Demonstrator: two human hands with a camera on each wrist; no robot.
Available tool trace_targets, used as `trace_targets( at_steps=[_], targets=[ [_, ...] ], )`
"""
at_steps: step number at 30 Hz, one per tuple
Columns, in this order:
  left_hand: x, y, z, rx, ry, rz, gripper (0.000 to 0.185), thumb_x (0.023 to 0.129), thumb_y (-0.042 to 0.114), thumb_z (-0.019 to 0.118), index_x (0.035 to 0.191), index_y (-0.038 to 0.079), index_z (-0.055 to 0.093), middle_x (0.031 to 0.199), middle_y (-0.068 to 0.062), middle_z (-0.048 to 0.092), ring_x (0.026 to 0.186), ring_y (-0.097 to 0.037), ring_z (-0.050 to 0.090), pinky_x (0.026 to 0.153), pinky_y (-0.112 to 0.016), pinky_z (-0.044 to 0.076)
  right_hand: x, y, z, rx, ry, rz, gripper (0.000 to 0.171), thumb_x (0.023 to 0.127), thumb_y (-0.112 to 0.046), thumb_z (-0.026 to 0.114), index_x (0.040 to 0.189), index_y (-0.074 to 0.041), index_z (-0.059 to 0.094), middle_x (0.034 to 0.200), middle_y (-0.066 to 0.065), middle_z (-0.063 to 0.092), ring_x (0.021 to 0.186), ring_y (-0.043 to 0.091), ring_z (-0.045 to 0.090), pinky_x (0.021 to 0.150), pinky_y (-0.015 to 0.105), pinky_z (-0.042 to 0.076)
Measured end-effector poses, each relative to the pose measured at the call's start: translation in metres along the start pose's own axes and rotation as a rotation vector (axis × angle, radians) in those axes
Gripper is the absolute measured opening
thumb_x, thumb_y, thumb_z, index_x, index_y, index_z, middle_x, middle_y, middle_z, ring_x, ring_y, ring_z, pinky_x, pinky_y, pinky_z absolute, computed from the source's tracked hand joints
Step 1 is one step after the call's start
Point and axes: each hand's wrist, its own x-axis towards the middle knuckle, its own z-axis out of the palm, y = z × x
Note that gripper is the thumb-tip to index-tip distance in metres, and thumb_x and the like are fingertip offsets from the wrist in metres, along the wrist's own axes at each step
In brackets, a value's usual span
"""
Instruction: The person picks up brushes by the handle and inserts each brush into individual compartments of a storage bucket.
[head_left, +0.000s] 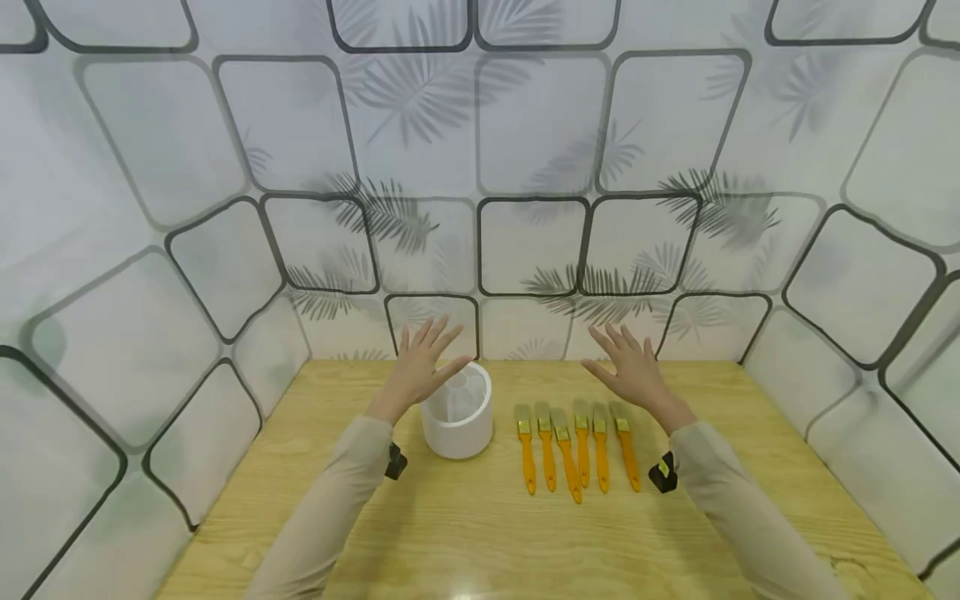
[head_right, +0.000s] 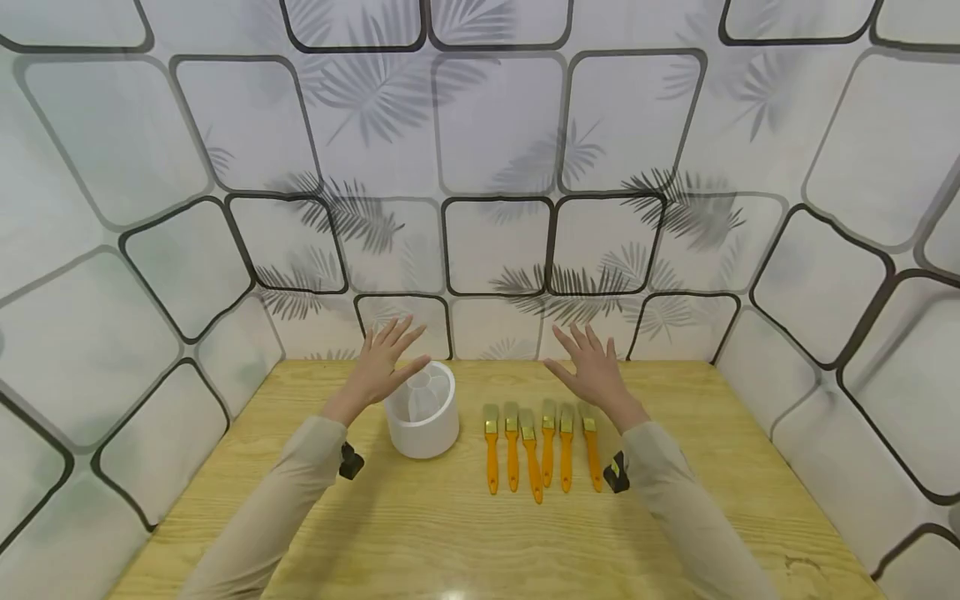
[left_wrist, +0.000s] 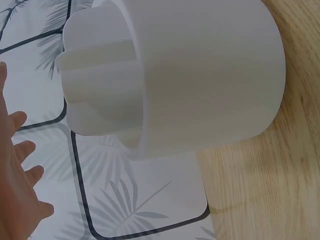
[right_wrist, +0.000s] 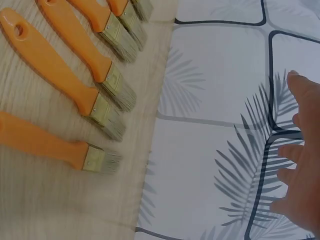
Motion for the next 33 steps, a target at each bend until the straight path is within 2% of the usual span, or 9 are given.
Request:
trace_targets(
  at_steps=[4, 9, 16, 22, 28, 33],
  targets=[
    [-0.004, -0.003, 0.003, -0.021, 0.039, -0.007, 0.065, 0.092, 0.059, 0.039, 0.145, 0.02, 0.033, 0.153, -0.009, 0.023, 0.14, -0.034, 0.017, 0.113, -0.057, -0.003, -0.003, 0.004, 0.005, 0.033, 0.039, -0.001, 0.069, 0.092, -0.045, 0.052, 0.147, -0.014, 0.026, 0.15, 0.022, 0.023, 0.138, 0.042, 0.013, 0.107, 0.069, 0.007],
    [-0.009, -0.007, 0.006, -0.078, 0.092, -0.032, 0.064, 0.092, 0.055, 0.043, 0.144, 0.017, 0.035, 0.15, -0.013, 0.028, 0.139, -0.033, 0.02, 0.113, -0.057, 0.006, -0.008, 0.007, 0.008, 0.093, 0.075, -0.001, 0.068, 0.092, -0.037, 0.056, 0.147, -0.011, 0.027, 0.149, 0.024, 0.024, 0.135, 0.045, 0.021, 0.105, 0.068, 0.018],
    [-0.014, -0.013, 0.012, -0.144, 0.173, -0.038, 0.061, 0.091, 0.047, 0.051, 0.142, 0.015, 0.038, 0.149, -0.011, 0.031, 0.135, -0.033, 0.03, 0.111, -0.054, 0.024, -0.015, 0.011, 0.011, 0.156, 0.152, 0.028, 0.064, 0.091, -0.033, 0.059, 0.144, -0.009, 0.032, 0.144, 0.025, 0.031, 0.129, 0.047, 0.03, 0.095, 0.067, 0.033],
    [-0.018, -0.015, 0.015, -0.213, 0.198, -0.089, 0.061, 0.092, 0.047, 0.05, 0.142, 0.016, 0.038, 0.148, -0.008, 0.033, 0.134, -0.031, 0.032, 0.109, -0.052, 0.028, -0.021, 0.017, 0.019, 0.205, 0.226, 0.04, 0.059, 0.091, -0.031, 0.059, 0.141, -0.008, 0.037, 0.138, 0.023, 0.04, 0.124, 0.043, 0.037, 0.092, 0.063, 0.038],
    [-0.023, -0.018, 0.018, -0.255, 0.243, -0.095, 0.059, 0.092, 0.045, 0.052, 0.141, 0.014, 0.039, 0.146, -0.01, 0.037, 0.134, -0.03, 0.033, 0.109, -0.051, 0.029, -0.027, 0.02, 0.023, 0.235, 0.233, 0.092, 0.057, 0.092, -0.031, 0.058, 0.14, -0.006, 0.039, 0.135, 0.024, 0.041, 0.12, 0.043, 0.04, 0.092, 0.063, 0.038],
    [-0.031, -0.023, 0.021, -0.299, 0.245, -0.123, 0.06, 0.092, 0.046, 0.051, 0.141, 0.015, 0.038, 0.145, -0.01, 0.038, 0.134, -0.029, 0.033, 0.108, -0.053, 0.03, -0.032, 0.024, 0.027, 0.236, 0.248, 0.125, 0.055, 0.092, -0.029, 0.059, 0.137, -0.004, 0.042, 0.132, 0.025, 0.043, 0.119, 0.044, 0.04, 0.09, 0.063, 0.039]
  ],
)
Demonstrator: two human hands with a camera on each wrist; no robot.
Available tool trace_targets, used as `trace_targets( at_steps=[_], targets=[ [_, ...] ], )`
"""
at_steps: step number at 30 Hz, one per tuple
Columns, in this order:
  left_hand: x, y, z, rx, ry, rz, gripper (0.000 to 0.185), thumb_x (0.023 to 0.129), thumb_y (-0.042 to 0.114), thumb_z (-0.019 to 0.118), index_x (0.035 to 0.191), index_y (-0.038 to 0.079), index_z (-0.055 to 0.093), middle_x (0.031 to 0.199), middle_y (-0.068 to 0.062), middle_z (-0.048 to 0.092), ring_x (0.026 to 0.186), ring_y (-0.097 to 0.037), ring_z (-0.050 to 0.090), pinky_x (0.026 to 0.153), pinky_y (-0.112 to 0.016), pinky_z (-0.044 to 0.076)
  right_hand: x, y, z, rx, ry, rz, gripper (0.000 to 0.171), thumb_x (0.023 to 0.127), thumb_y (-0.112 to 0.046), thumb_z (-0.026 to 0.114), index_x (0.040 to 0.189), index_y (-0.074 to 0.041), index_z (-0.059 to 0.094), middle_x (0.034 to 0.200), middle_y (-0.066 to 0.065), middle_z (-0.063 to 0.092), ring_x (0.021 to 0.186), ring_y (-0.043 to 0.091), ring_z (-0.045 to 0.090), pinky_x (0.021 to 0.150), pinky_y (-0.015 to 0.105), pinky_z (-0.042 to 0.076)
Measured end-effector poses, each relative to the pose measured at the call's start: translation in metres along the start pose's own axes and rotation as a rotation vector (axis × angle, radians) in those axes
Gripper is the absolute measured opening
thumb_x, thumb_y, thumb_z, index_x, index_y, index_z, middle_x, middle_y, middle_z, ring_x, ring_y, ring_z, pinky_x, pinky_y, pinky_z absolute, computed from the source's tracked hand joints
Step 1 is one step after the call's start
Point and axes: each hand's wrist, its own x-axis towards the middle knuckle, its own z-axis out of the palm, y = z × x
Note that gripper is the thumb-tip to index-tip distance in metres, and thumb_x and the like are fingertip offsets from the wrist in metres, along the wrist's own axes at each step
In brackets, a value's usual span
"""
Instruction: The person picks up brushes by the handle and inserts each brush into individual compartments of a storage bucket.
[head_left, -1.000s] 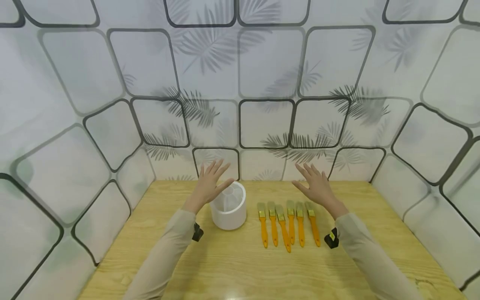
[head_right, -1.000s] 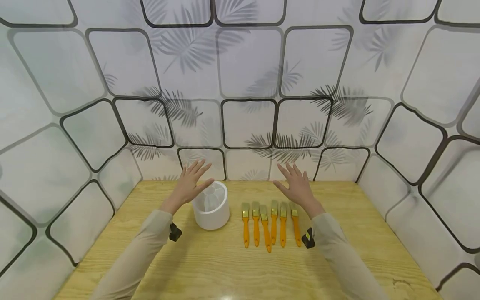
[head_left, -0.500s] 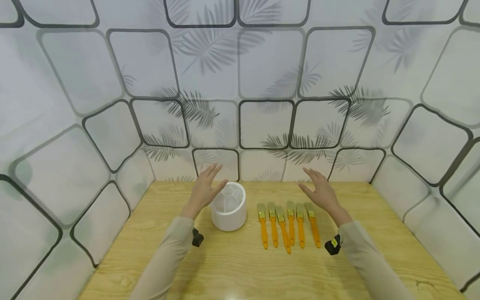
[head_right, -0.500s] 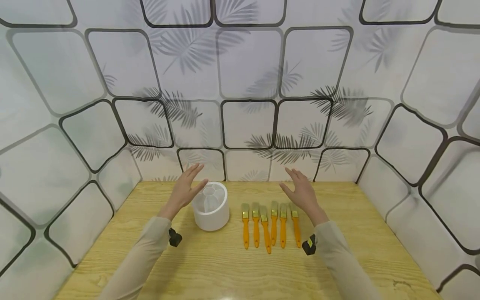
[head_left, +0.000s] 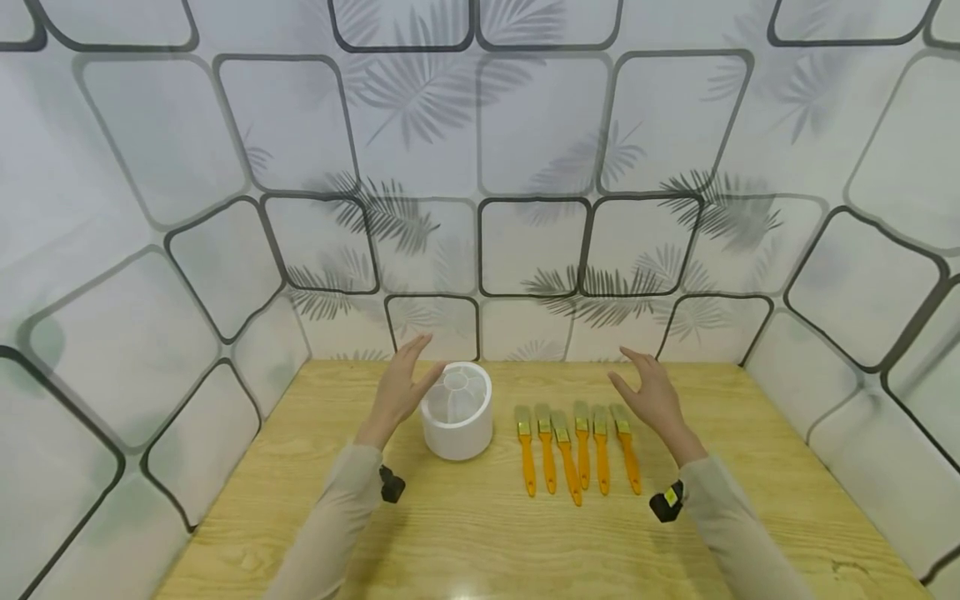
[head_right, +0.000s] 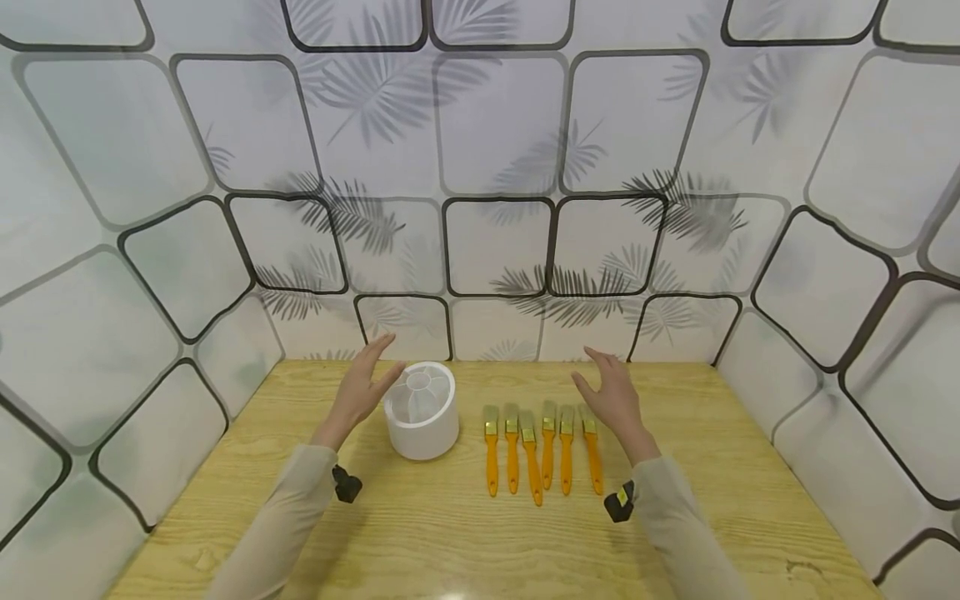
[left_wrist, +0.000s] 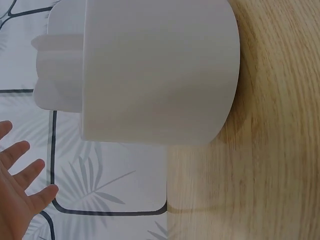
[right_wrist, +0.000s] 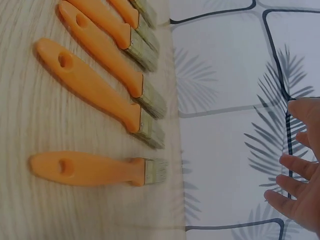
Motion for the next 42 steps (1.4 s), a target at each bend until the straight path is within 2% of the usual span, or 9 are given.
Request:
trace_targets(
  at_steps=[6, 11, 17, 27, 38, 40, 42],
  targets=[
    [-0.007, -0.008, 0.002, -0.064, -0.008, -0.026, 0.061, 0.092, 0.044, 0.053, 0.143, 0.015, 0.035, 0.145, -0.01, 0.037, 0.133, -0.031, 0.034, 0.107, -0.054, 0.03, -0.006, 0.008, 0.003, 0.023, 0.022, 0.012, 0.053, 0.091, -0.026, 0.06, 0.134, -0.001, 0.044, 0.129, 0.026, 0.045, 0.117, 0.045, 0.042, 0.091, 0.063, 0.038],
    [-0.011, -0.012, 0.002, -0.081, -0.034, -0.062, 0.062, 0.092, 0.045, 0.053, 0.143, 0.015, 0.034, 0.146, -0.01, 0.036, 0.134, -0.03, 0.033, 0.108, -0.055, 0.029, -0.011, 0.015, 0.006, 0.035, 0.034, 0.011, 0.051, 0.09, -0.026, 0.061, 0.132, 0.0, 0.046, 0.125, 0.025, 0.047, 0.113, 0.045, 0.044, 0.09, 0.063, 0.039],
    [-0.018, -0.015, 0.001, -0.113, -0.064, -0.105, 0.064, 0.092, 0.047, 0.051, 0.145, 0.018, 0.031, 0.148, -0.01, 0.033, 0.135, -0.032, 0.031, 0.107, -0.058, 0.028, -0.018, 0.019, 0.008, 0.044, 0.01, 0.057, 0.053, 0.091, -0.028, 0.059, 0.133, 0.002, 0.044, 0.122, 0.029, 0.049, 0.112, 0.046, 0.045, 0.088, 0.062, 0.04],
    [-0.03, -0.023, -0.001, -0.198, -0.096, -0.169, 0.064, 0.091, 0.046, 0.054, 0.145, 0.027, 0.028, 0.147, -0.009, 0.033, 0.131, -0.034, 0.036, 0.101, -0.065, 0.031, -0.027, 0.023, 0.01, 0.071, -0.017, 0.117, 0.052, 0.091, -0.027, 0.059, 0.132, 0.002, 0.045, 0.12, 0.03, 0.052, 0.106, 0.045, 0.05, 0.085, 0.059, 0.045],
    [-0.037, -0.033, -0.002, -0.327, -0.129, -0.107, 0.063, 0.093, 0.029, 0.056, 0.147, 0.021, 0.024, 0.151, -0.012, 0.024, 0.132, -0.036, 0.034, 0.108, -0.057, 0.027, -0.033, 0.026, 0.012, 0.124, -0.023, 0.193, 0.052, 0.092, -0.031, 0.058, 0.131, 0.002, 0.046, 0.117, 0.029, 0.055, 0.104, 0.046, 0.054, 0.084, 0.056, 0.048],
    [-0.038, -0.032, -0.003, -0.344, -0.147, -0.104, 0.063, 0.094, 0.025, 0.055, 0.147, 0.019, 0.022, 0.152, -0.013, 0.022, 0.132, -0.038, 0.033, 0.108, -0.058, 0.026, -0.035, 0.027, 0.012, 0.13, -0.019, 0.204, 0.052, 0.092, -0.032, 0.057, 0.131, 0.001, 0.046, 0.116, 0.029, 0.056, 0.103, 0.046, 0.054, 0.084, 0.056, 0.048],
    [-0.04, -0.024, -0.007, -0.354, -0.164, -0.095, 0.064, 0.094, 0.022, 0.055, 0.147, 0.013, 0.022, 0.151, -0.017, 0.021, 0.131, -0.042, 0.032, 0.106, -0.06, 0.026, -0.037, 0.029, 0.012, 0.139, -0.019, 0.22, 0.051, 0.092, -0.031, 0.057, 0.131, 0.001, 0.047, 0.115, 0.029, 0.056, 0.102, 0.045, 0.054, 0.084, 0.056, 0.048]
  ],
)
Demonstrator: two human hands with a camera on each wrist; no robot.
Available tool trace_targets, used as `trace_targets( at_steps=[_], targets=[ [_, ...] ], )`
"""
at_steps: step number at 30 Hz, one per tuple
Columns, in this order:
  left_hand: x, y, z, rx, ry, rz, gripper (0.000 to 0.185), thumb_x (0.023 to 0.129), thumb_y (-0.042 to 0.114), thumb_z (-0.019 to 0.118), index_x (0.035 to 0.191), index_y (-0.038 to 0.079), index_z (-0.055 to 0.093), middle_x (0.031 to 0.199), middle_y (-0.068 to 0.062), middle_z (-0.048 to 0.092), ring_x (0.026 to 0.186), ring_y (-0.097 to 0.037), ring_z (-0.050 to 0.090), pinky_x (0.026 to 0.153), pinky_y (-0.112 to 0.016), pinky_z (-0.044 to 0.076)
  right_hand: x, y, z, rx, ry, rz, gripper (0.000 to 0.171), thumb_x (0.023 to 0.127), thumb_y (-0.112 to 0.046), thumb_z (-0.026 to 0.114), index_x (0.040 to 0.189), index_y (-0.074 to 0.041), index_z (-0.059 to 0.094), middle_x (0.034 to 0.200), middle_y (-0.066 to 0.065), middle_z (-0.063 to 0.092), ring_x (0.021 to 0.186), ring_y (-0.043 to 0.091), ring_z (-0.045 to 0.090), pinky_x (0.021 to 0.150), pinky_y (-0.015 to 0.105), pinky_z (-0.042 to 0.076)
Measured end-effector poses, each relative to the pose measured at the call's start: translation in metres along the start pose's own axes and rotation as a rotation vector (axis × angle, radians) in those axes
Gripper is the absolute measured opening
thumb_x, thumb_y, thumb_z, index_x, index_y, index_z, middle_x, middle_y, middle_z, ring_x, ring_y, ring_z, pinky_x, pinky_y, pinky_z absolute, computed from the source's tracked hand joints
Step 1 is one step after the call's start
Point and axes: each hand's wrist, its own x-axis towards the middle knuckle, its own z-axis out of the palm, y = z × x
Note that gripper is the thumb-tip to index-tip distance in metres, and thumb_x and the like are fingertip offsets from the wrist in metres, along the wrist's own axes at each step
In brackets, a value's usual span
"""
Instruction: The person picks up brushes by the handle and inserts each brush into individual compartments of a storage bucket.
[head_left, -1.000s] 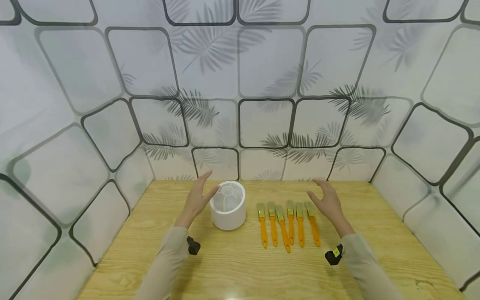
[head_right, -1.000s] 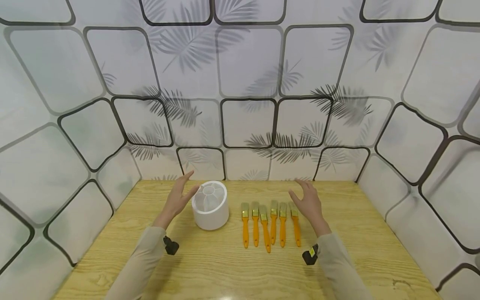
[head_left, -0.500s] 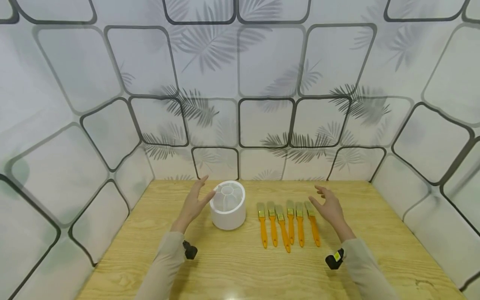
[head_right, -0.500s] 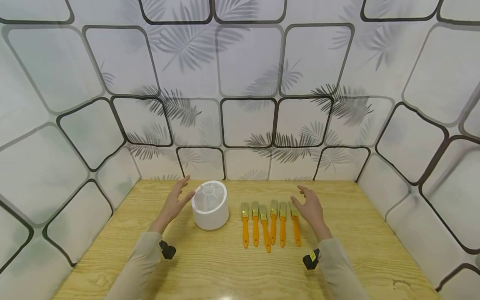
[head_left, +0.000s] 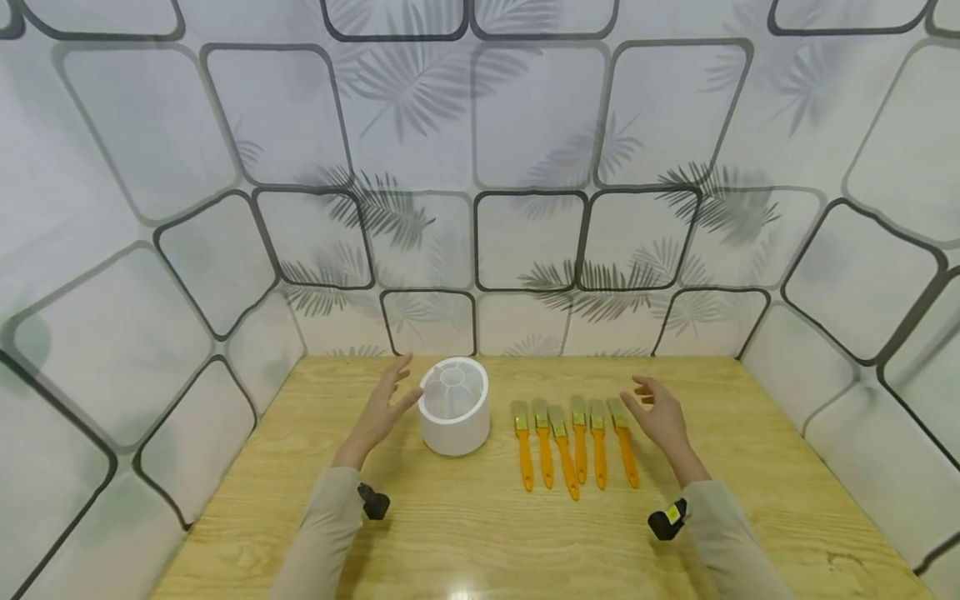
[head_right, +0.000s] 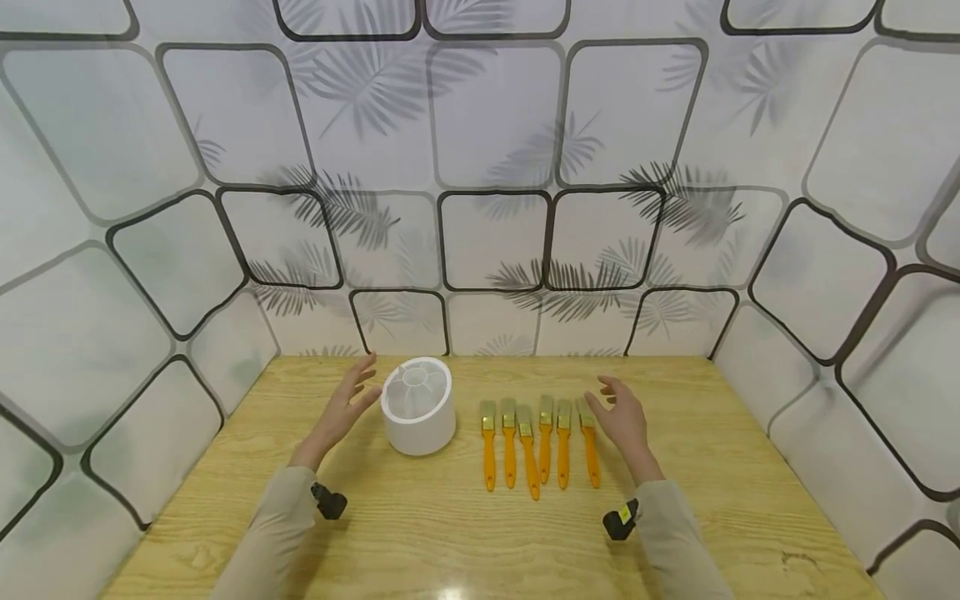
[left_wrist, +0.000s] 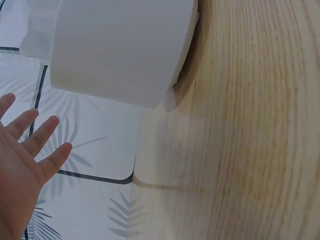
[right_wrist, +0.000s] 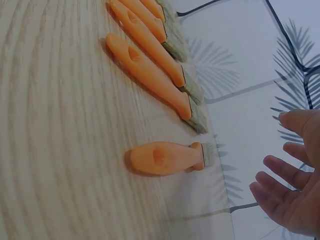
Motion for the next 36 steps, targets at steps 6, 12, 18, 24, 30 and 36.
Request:
trace_targets(
  at_steps=[6, 12, 18, 24, 30, 36],
  targets=[
    [-0.007, 0.023, -0.002, -0.026, -0.026, 0.008, 0.07, 0.09, 0.015, 0.061, 0.145, 0.0, 0.021, 0.148, -0.025, 0.022, 0.128, -0.047, 0.033, 0.105, -0.062, 0.027, -0.002, 0.007, 0.003, -0.007, -0.01, 0.036, 0.049, 0.091, -0.028, 0.059, 0.129, 0.001, 0.048, 0.112, 0.028, 0.057, 0.099, 0.043, 0.056, 0.083, 0.054, 0.049],
    [-0.008, 0.0, 0.006, -0.058, -0.024, -0.009, 0.079, 0.085, 0.017, 0.067, 0.147, 0.007, 0.02, 0.149, -0.019, 0.025, 0.13, -0.044, 0.033, 0.106, -0.062, 0.026, -0.007, 0.009, 0.007, -0.008, -0.031, 0.069, 0.048, 0.091, -0.026, 0.06, 0.129, 0.001, 0.048, 0.111, 0.028, 0.058, 0.097, 0.04, 0.057, 0.082, 0.051, 0.05],
    [-0.008, -0.023, 0.014, -0.044, -0.025, -0.017, 0.08, 0.084, 0.026, 0.069, 0.148, 0.018, 0.021, 0.15, -0.013, 0.026, 0.131, -0.04, 0.034, 0.106, -0.06, 0.027, -0.009, 0.01, 0.006, -0.014, -0.06, 0.086, 0.048, 0.092, -0.027, 0.059, 0.129, 0.002, 0.048, 0.112, 0.028, 0.057, 0.097, 0.04, 0.057, 0.081, 0.051, 0.051],
    [-0.012, -0.023, 0.015, -0.061, -0.047, -0.05, 0.083, 0.082, 0.027, 0.071, 0.148, 0.023, 0.02, 0.151, -0.012, 0.024, 0.132, -0.041, 0.033, 0.107, -0.06, 0.025, -0.012, 0.012, 0.006, -0.031, -0.116, 0.121, 0.049, 0.091, -0.027, 0.06, 0.128, 0.002, 0.048, 0.113, 0.028, 0.057, 0.095, 0.038, 0.057, 0.079, 0.048, 0.052],
    [-0.016, -0.013, 0.015, -0.072, -0.06, -0.08, 0.087, 0.08, 0.025, 0.073, 0.148, 0.016, 0.02, 0.15, -0.015, 0.025, 0.13, -0.042, 0.035, 0.107, -0.061, 0.025, -0.015, 0.013, 0.007, -0.015, -0.134, 0.124, 0.05, 0.09, -0.025, 0.061, 0.128, 0.005, 0.048, 0.11, 0.028, 0.057, 0.096, 0.039, 0.058, 0.079, 0.048, 0.052],
    [-0.019, -0.017, 0.019, -0.06, -0.062, -0.076, 0.092, 0.077, 0.023, 0.076, 0.148, 0.017, 0.019, 0.148, -0.019, 0.028, 0.127, -0.042, 0.039, 0.105, -0.061, 0.029, -0.019, 0.013, 0.008, -0.011, -0.143, 0.142, 0.051, 0.09, -0.024, 0.062, 0.127, 0.008, 0.047, 0.107, 0.028, 0.058, 0.096, 0.041, 0.059, 0.082, 0.049, 0.051]
  ],
)
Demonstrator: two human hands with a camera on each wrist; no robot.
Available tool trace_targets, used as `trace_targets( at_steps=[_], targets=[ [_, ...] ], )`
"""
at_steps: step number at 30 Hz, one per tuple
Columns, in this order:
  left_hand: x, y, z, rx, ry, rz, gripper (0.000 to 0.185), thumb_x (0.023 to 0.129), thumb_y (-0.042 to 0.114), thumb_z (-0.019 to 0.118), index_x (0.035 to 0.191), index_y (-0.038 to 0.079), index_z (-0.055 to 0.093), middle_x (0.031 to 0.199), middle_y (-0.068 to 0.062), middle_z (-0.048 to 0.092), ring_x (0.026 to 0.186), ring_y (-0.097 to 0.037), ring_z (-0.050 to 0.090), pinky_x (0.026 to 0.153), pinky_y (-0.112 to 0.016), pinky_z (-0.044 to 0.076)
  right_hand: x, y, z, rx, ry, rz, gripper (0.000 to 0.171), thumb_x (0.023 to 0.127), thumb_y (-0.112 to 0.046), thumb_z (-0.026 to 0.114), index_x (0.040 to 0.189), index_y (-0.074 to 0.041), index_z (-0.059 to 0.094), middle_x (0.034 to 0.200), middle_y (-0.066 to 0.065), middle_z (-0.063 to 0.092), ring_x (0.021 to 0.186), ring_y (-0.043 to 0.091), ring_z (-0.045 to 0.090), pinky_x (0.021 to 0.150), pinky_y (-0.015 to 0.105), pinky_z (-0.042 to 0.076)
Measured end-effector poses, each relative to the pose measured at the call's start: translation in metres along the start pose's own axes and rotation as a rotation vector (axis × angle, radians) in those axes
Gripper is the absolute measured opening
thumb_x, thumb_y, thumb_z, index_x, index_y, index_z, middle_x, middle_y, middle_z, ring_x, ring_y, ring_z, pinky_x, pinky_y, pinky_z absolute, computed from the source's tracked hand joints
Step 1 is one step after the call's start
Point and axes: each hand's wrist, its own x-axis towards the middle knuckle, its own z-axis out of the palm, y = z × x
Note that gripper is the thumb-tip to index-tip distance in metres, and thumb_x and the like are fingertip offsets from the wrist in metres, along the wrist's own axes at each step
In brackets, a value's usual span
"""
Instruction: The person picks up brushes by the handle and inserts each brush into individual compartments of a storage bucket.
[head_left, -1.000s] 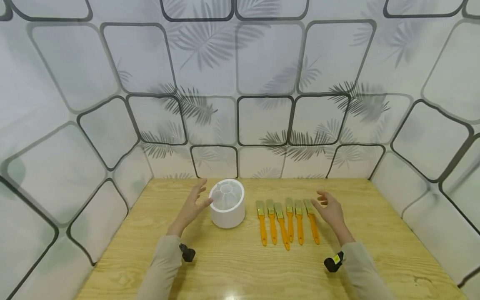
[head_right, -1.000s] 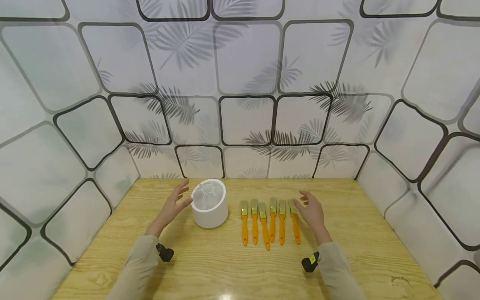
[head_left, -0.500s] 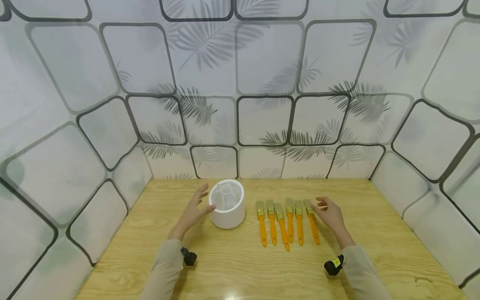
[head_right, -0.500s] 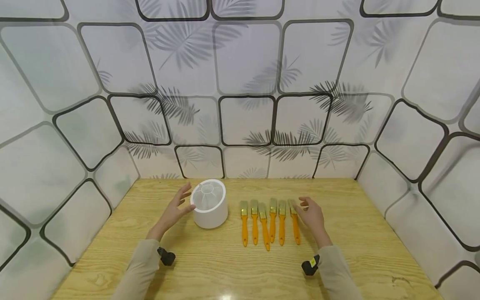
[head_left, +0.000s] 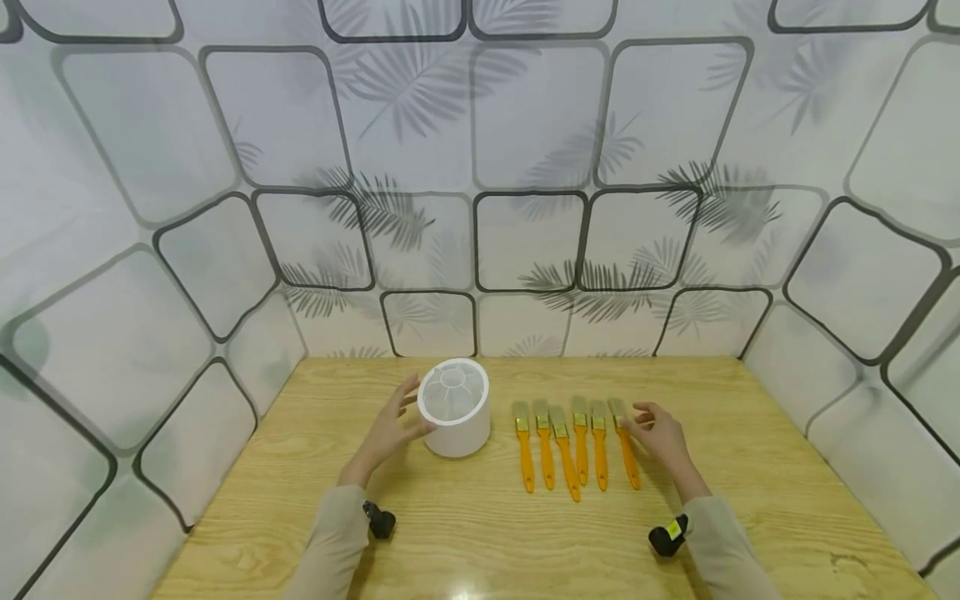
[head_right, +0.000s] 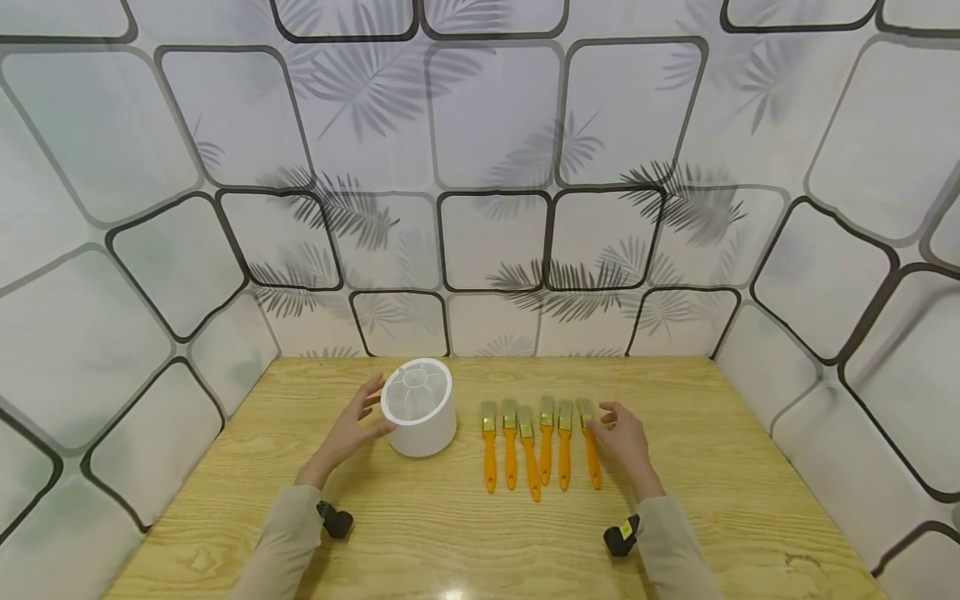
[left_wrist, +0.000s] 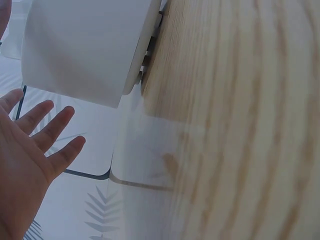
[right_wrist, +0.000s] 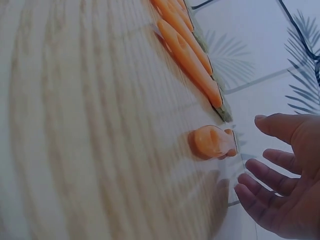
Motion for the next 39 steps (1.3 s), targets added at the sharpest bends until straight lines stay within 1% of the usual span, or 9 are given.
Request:
trace_targets(
  at_steps=[2, 7, 9, 14, 16, 18, 24, 31, 39],
  targets=[
    [0.002, -0.011, 0.003, 0.0, 0.012, -0.003, 0.093, 0.076, 0.025, 0.077, 0.148, 0.021, 0.019, 0.147, -0.017, 0.031, 0.127, -0.039, 0.04, 0.104, -0.06, 0.03, 0.0, 0.002, 0.001, 0.0, 0.001, 0.003, 0.05, 0.089, -0.023, 0.063, 0.126, 0.008, 0.048, 0.105, 0.028, 0.059, 0.096, 0.041, 0.059, 0.082, 0.049, 0.051],
    [0.0, -0.008, 0.005, 0.001, -0.005, -0.029, 0.095, 0.076, 0.025, 0.078, 0.149, 0.02, 0.018, 0.147, -0.017, 0.031, 0.129, -0.038, 0.039, 0.105, -0.056, 0.033, -0.002, 0.004, 0.003, -0.002, 0.008, 0.005, 0.05, 0.087, -0.022, 0.065, 0.124, 0.009, 0.05, 0.102, 0.027, 0.06, 0.094, 0.041, 0.06, 0.081, 0.049, 0.052],
    [-0.002, 0.0, 0.004, 0.006, -0.017, -0.03, 0.095, 0.076, 0.023, 0.078, 0.148, 0.016, 0.017, 0.145, -0.021, 0.032, 0.127, -0.041, 0.038, 0.103, -0.058, 0.034, -0.003, 0.003, 0.003, 0.0, -0.006, 0.008, 0.051, 0.087, -0.021, 0.065, 0.124, 0.009, 0.049, 0.102, 0.028, 0.06, 0.094, 0.041, 0.06, 0.08, 0.049, 0.052],
    [-0.008, 0.021, 0.001, -0.019, -0.046, -0.044, 0.093, 0.076, 0.016, 0.077, 0.148, 0.01, 0.017, 0.143, -0.028, 0.032, 0.124, -0.049, 0.039, 0.101, -0.063, 0.033, -0.004, 0.003, 0.004, -0.009, -0.033, 0.013, 0.053, 0.087, -0.021, 0.065, 0.126, 0.009, 0.047, 0.101, 0.027, 0.06, 0.093, 0.04, 0.059, 0.078, 0.049, 0.052],
    [-0.009, 0.024, 0.001, -0.033, -0.053, -0.055, 0.094, 0.076, 0.014, 0.077, 0.148, 0.01, 0.017, 0.143, -0.028, 0.032, 0.124, -0.048, 0.038, 0.102, -0.063, 0.032, -0.004, 0.004, 0.004, -0.019, -0.028, 0.012, 0.053, 0.087, -0.022, 0.066, 0.126, 0.009, 0.048, 0.098, 0.026, 0.061, 0.09, 0.038, 0.059, 0.077, 0.048, 0.052],
    [-0.009, 0.026, 0.002, -0.036, -0.056, -0.054, 0.094, 0.076, 0.013, 0.077, 0.148, 0.008, 0.017, 0.142, -0.029, 0.033, 0.124, -0.048, 0.038, 0.101, -0.063, 0.032, -0.003, 0.005, 0.005, -0.029, -0.03, 0.012, 0.054, 0.087, -0.023, 0.066, 0.125, 0.009, 0.048, 0.096, 0.024, 0.062, 0.087, 0.036, 0.059, 0.075, 0.047, 0.052],
    [-0.008, 0.026, 0.003, -0.056, -0.051, -0.054, 0.095, 0.075, 0.011, 0.077, 0.148, 0.006, 0.016, 0.141, -0.03, 0.033, 0.125, -0.049, 0.037, 0.103, -0.063, 0.031, -0.003, 0.006, 0.005, -0.028, -0.048, 0.029, 0.056, 0.085, -0.026, 0.067, 0.124, 0.009, 0.048, 0.088, 0.018, 0.06, 0.076, 0.028, 0.057, 0.067, 0.042, 0.051],
    [-0.008, 0.024, 0.004, -0.072, -0.04, -0.044, 0.095, 0.074, 0.01, 0.078, 0.147, 0.004, 0.017, 0.141, -0.03, 0.032, 0.125, -0.049, 0.036, 0.101, -0.064, 0.031, -0.002, 0.006, 0.005, -0.034, -0.068, 0.033, 0.057, 0.085, -0.028, 0.068, 0.124, 0.009, 0.049, 0.084, 0.015, 0.06, 0.072, 0.023, 0.056, 0.065, 0.039, 0.051],
    [-0.008, 0.024, 0.006, -0.077, -0.043, -0.092, 0.095, 0.075, 0.012, 0.078, 0.148, 0.01, 0.017, 0.143, -0.026, 0.032, 0.128, -0.046, 0.035, 0.104, -0.061, 0.03, 0.0, 0.008, 0.007, -0.036, -0.087, 0.041, 0.057, 0.084, -0.026, 0.069, 0.124, 0.01, 0.049, 0.08, 0.01, 0.058, 0.067, 0.018, 0.053, 0.066, 0.038, 0.051]
  ],
)
